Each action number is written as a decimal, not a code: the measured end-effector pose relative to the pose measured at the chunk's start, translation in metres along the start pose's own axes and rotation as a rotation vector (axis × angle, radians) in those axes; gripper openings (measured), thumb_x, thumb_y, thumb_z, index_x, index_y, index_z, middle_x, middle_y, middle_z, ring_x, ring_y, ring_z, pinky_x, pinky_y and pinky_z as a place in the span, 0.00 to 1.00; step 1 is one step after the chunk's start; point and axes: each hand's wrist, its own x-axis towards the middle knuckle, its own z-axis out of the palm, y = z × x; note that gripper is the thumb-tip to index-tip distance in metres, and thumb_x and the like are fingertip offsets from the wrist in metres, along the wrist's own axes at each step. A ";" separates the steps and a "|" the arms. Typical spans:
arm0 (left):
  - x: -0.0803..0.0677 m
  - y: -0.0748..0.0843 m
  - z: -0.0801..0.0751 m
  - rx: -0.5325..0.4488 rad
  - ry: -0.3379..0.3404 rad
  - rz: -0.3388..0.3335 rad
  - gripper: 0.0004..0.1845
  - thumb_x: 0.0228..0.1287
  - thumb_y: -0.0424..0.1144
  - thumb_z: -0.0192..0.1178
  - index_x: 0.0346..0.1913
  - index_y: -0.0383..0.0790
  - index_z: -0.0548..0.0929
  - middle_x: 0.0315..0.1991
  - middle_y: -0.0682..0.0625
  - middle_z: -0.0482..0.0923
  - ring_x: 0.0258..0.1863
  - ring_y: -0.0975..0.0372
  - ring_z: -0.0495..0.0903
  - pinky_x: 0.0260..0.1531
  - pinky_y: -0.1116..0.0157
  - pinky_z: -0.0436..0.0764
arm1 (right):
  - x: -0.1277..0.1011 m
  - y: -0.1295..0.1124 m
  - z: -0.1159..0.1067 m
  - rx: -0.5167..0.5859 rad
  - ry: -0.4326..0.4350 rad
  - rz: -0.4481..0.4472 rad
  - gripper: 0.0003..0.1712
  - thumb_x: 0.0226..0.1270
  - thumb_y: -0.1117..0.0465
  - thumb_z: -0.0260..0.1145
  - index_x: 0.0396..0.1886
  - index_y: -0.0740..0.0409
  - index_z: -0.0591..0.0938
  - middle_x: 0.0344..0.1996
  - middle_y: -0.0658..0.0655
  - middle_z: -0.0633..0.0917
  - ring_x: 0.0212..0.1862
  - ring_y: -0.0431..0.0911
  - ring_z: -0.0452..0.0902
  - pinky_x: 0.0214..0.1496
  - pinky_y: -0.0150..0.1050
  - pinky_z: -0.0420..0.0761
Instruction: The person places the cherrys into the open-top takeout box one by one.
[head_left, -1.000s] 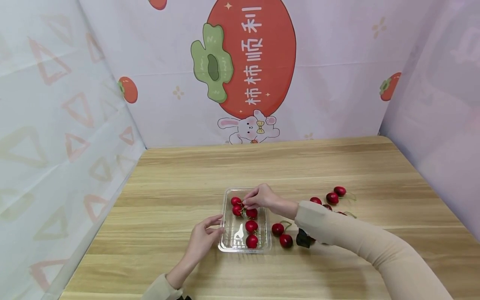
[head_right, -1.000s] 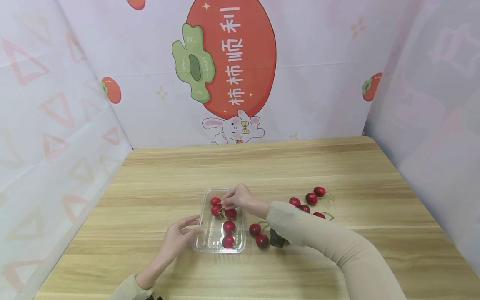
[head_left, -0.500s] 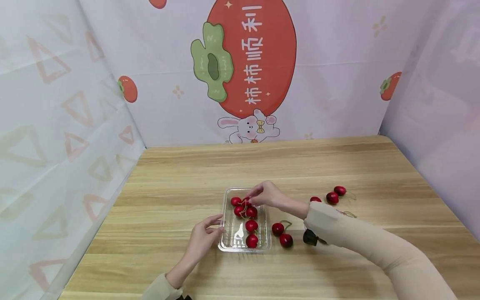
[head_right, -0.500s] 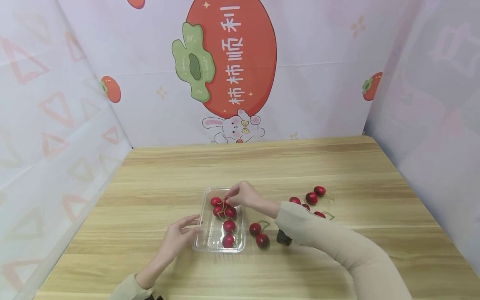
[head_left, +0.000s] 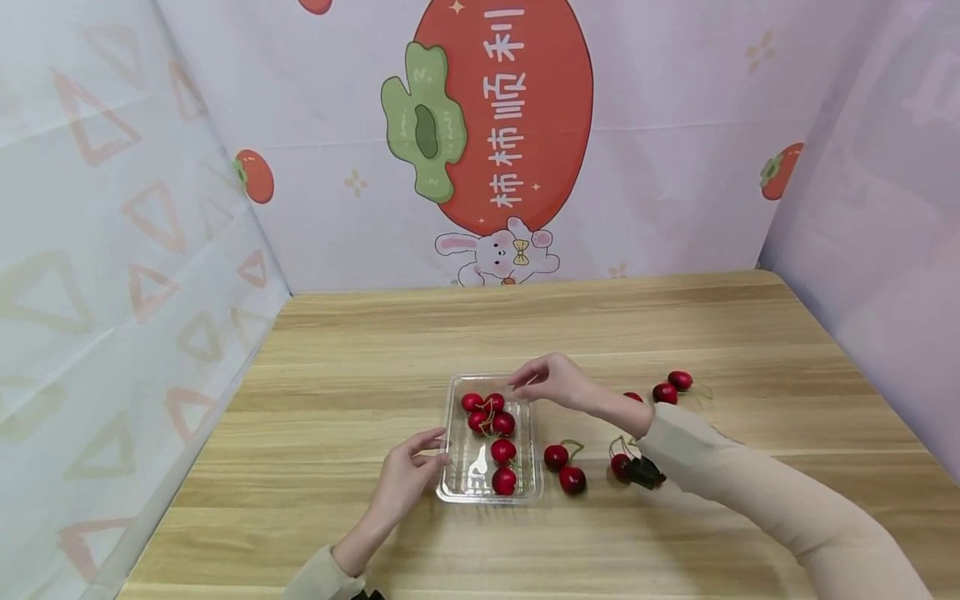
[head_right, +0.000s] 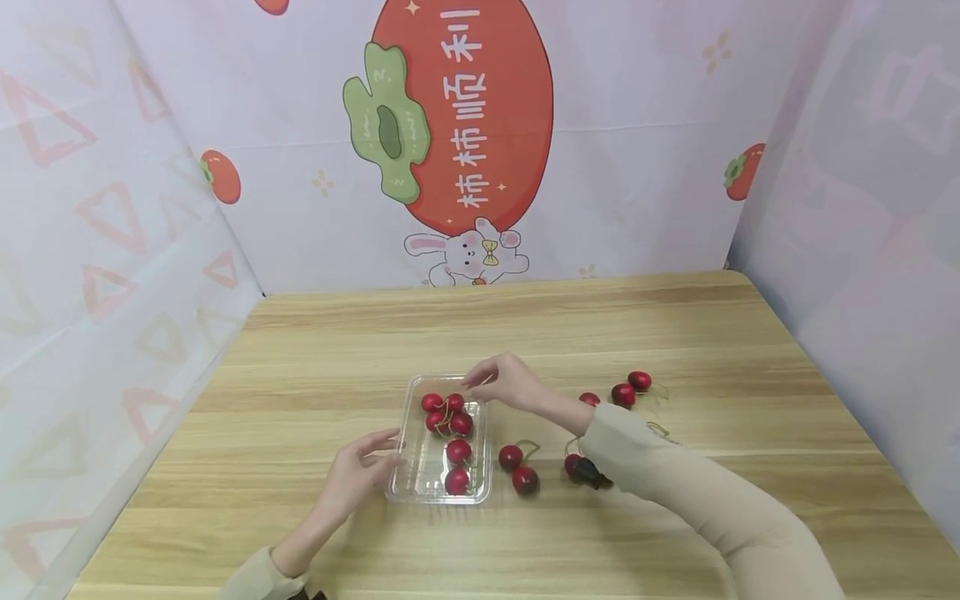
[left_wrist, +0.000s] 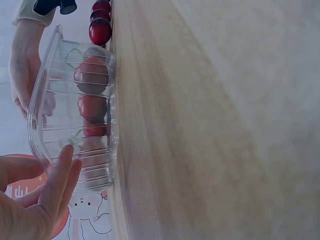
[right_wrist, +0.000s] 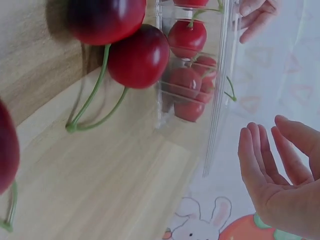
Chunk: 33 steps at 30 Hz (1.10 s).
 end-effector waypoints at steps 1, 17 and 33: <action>0.000 0.000 0.000 -0.001 0.001 0.000 0.20 0.51 0.25 0.58 0.50 0.26 0.74 0.41 0.33 0.77 0.31 0.51 0.81 0.23 0.72 0.79 | -0.001 0.001 -0.002 0.002 0.000 -0.002 0.14 0.54 0.68 0.63 0.40 0.73 0.79 0.35 0.64 0.83 0.34 0.57 0.79 0.36 0.42 0.81; 0.000 0.000 -0.001 -0.001 -0.004 -0.008 0.20 0.51 0.24 0.57 0.50 0.26 0.73 0.41 0.33 0.76 0.31 0.51 0.81 0.22 0.71 0.79 | -0.024 0.017 -0.022 -0.028 -0.078 -0.017 0.13 0.54 0.70 0.62 0.39 0.75 0.78 0.35 0.66 0.82 0.34 0.52 0.80 0.34 0.33 0.80; 0.001 -0.001 -0.001 0.012 -0.009 -0.002 0.20 0.51 0.25 0.57 0.51 0.27 0.73 0.41 0.33 0.76 0.32 0.50 0.81 0.23 0.72 0.79 | -0.039 0.038 -0.027 -0.100 -0.186 -0.018 0.12 0.53 0.72 0.61 0.38 0.75 0.78 0.34 0.67 0.81 0.36 0.50 0.79 0.38 0.29 0.79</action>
